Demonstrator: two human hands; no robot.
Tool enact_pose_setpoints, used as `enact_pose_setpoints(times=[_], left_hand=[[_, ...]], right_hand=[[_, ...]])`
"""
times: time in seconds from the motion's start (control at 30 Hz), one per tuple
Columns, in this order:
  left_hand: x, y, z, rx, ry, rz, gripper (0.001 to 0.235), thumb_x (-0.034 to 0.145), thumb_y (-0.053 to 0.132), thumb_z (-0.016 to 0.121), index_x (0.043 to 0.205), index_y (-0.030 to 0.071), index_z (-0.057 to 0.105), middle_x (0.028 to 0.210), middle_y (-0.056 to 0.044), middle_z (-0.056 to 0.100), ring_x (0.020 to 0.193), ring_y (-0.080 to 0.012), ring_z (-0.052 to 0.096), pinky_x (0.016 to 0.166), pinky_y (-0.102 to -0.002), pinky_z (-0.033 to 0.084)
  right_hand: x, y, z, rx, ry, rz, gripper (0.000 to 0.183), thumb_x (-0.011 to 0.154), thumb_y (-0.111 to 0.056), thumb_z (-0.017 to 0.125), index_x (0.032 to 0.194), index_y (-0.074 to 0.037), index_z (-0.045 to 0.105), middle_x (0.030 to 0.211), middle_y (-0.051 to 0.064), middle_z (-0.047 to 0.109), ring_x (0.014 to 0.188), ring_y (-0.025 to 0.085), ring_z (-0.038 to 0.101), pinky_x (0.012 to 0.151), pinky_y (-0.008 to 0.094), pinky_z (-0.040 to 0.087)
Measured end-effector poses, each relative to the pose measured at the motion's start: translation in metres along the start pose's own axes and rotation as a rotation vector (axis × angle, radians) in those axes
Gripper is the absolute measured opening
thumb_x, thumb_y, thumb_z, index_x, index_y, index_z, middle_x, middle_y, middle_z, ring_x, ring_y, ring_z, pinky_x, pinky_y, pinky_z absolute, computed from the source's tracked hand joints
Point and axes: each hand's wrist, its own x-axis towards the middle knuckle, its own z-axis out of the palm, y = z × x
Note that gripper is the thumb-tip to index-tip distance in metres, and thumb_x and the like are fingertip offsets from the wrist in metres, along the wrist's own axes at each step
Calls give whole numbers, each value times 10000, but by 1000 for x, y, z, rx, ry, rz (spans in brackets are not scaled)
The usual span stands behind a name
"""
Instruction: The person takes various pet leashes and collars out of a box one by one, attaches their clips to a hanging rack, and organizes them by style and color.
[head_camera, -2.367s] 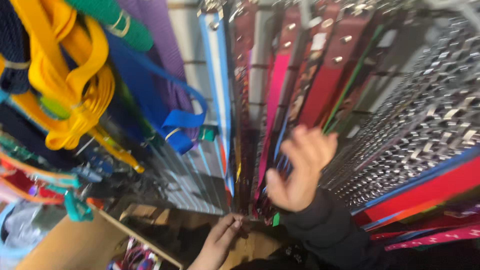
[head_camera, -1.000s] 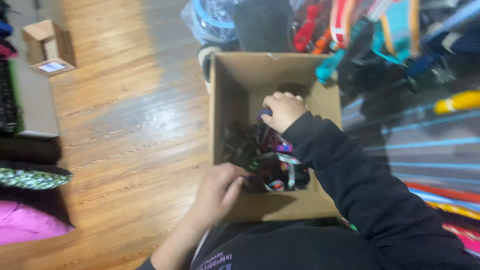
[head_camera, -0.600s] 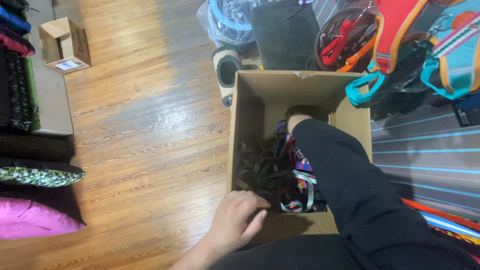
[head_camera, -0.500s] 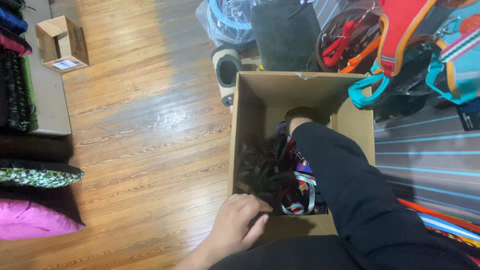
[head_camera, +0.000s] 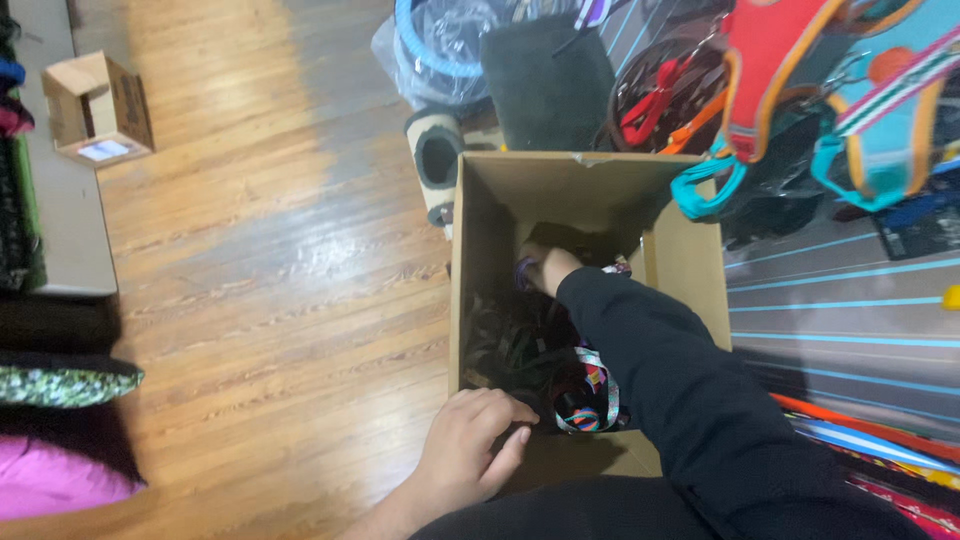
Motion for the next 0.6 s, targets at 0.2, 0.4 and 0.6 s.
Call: enact_pose_setpoints(times=[0.2,0.4,0.6], left_hand=[[3,6,-4,-21,-3,7,204,1083,273,550,1092,137,701,1024,-48,777,871,-304,707,766,-437,481],[4,7,0,73,-100,24,199,1048,304,582,1093,154,704,1005,-46,762,896,-309,703,764,-460,478],[3,8,-1,50,-75,36,196,1036,288,590,1089,145,713,1027,-21,782,922,-277,735,782,-432,507]], right_hand=[[-6,4,-11,87,267,-223,216,1003,-191,551,907,-2,596,925,166,608,809,341,590,741,492,463],[-119,-53,-85,527,448,-303,226,948,-151,527,995,-129,747,977,16,746,970,184,671,904,342,461],[-206,-76,-107,694,599,-85,293,908,-224,519,1110,-198,731,1038,-30,725,999,143,648,955,293,454]])
